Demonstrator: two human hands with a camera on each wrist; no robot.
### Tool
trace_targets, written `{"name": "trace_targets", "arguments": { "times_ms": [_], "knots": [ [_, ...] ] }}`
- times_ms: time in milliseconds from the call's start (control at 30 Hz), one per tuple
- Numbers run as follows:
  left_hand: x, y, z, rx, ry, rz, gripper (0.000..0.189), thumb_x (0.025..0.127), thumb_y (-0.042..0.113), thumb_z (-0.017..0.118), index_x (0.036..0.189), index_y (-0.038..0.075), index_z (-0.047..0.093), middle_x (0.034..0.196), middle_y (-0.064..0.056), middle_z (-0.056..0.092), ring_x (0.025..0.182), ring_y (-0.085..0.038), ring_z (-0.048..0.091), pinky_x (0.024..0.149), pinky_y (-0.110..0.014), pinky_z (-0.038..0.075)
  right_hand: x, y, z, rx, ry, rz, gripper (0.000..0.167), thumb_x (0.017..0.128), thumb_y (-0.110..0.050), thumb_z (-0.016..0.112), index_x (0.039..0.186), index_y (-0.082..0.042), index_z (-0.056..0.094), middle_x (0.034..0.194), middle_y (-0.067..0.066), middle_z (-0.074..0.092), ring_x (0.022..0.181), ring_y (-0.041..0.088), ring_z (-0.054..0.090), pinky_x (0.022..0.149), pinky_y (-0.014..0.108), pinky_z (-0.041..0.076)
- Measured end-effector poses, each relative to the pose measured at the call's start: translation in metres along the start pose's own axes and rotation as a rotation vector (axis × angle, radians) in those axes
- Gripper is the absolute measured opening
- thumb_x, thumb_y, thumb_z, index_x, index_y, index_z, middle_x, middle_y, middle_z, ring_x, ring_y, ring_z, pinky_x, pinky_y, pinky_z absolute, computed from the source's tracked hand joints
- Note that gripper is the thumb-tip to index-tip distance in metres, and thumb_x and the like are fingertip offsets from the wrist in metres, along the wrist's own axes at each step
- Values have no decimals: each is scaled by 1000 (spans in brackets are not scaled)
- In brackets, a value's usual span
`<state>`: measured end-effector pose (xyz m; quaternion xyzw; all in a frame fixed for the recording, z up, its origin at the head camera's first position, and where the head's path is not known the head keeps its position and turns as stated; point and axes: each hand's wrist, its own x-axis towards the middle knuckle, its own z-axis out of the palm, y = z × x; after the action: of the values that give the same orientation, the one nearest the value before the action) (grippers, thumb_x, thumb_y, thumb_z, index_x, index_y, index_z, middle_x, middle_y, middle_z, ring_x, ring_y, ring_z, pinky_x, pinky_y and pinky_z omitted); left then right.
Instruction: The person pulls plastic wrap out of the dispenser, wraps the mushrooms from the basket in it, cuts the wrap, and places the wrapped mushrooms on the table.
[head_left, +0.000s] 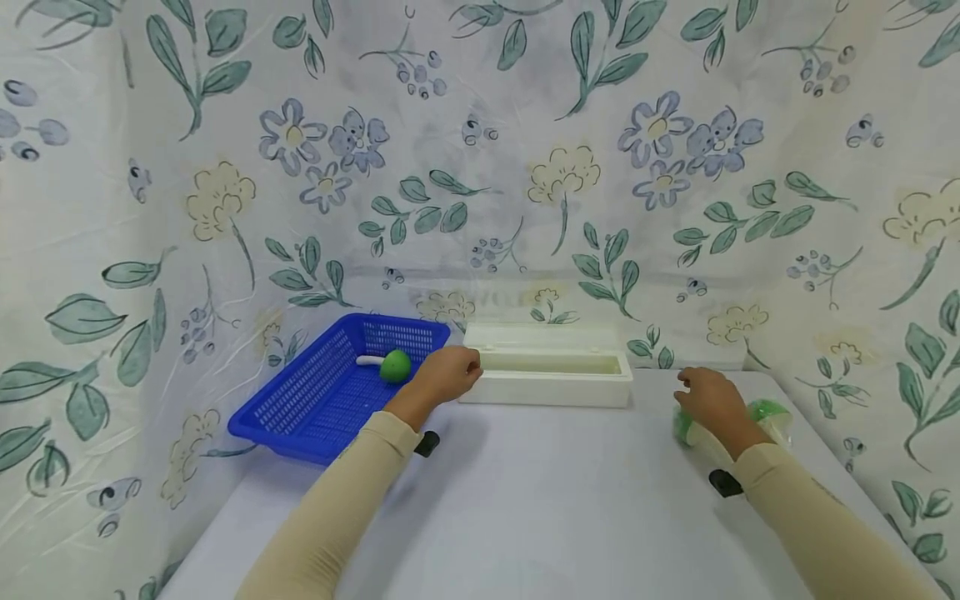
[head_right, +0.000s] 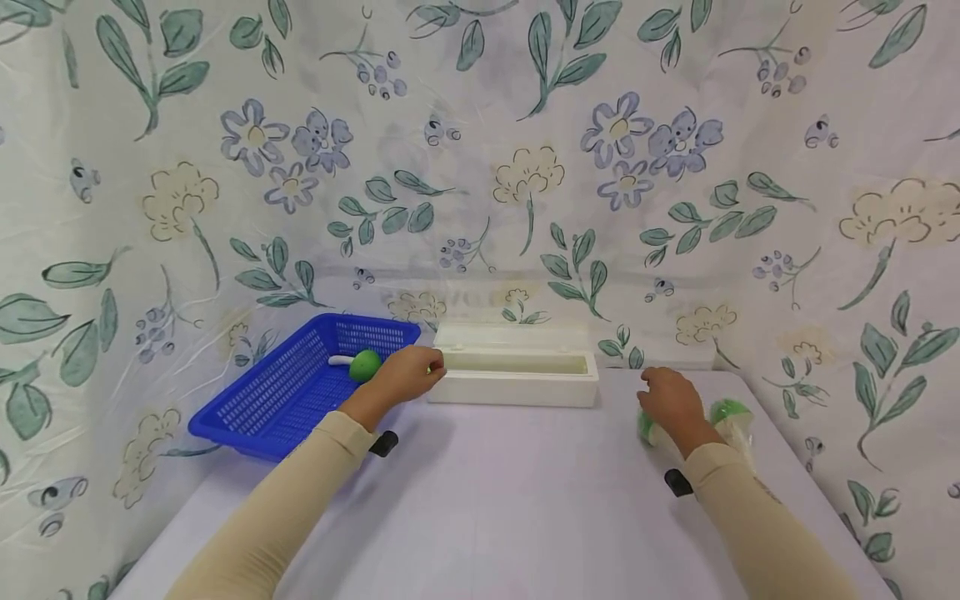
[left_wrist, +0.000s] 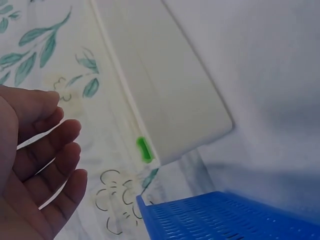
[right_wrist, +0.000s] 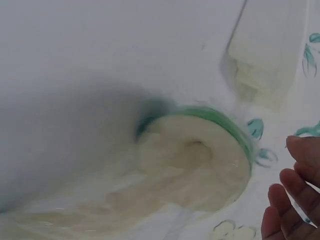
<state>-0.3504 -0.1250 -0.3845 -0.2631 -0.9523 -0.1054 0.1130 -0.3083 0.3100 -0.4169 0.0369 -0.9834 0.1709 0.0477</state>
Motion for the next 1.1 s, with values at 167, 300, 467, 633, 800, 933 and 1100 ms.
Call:
{"name": "trace_targets", "arguments": {
  "times_ms": [167,300,467,633,800,933,1100],
  "knots": [
    [16,-7,2,32,-106,-21,8,94,16,64,86,12,67,76,3,62,68,-13,54,65,-33,49,21,-19,2,-27,-31,-31,35,93,-16,63,121,6,60,114,22,63,102,39,60,82,51,49],
    [26,-15,8,35,-174,-57,8,94,15,64,89,12,68,77,3,62,68,-13,55,66,-32,49,36,-29,9,-25,-35,-60,33,95,-17,62,120,4,62,114,20,64,104,38,60,84,50,49],
    [39,-24,15,19,-216,-38,15,98,9,56,101,6,70,89,-2,66,82,-18,59,76,-34,50,53,-42,20,35,-9,-124,29,97,-17,59,119,2,64,116,18,64,107,37,59,87,50,48],
    [47,-30,16,-94,-282,-3,26,99,2,50,120,1,66,113,-11,66,107,-25,60,93,-38,47,68,-57,29,62,-50,-254,29,98,-16,58,120,1,65,122,19,63,116,40,55,96,53,43],
    [48,-33,17,-141,-341,-6,31,98,-4,48,124,1,63,121,-13,63,116,-28,57,98,-41,44,77,-70,34,52,-169,-296,34,101,-19,54,130,-3,60,131,18,58,125,40,49,102,53,37],
    [48,-33,22,-156,-387,-27,33,99,-2,47,127,3,63,126,-11,61,121,-27,53,101,-41,42,82,-73,39,76,-256,-293,36,102,-20,49,133,-4,58,132,17,57,126,40,47,103,53,36],
    [50,-34,30,-167,-408,-10,29,99,2,50,121,4,68,120,-7,65,113,-21,58,96,-37,46,88,-70,45,115,-259,-328,28,99,-12,52,120,-1,67,119,14,65,117,37,55,97,49,43]
  ]
}}
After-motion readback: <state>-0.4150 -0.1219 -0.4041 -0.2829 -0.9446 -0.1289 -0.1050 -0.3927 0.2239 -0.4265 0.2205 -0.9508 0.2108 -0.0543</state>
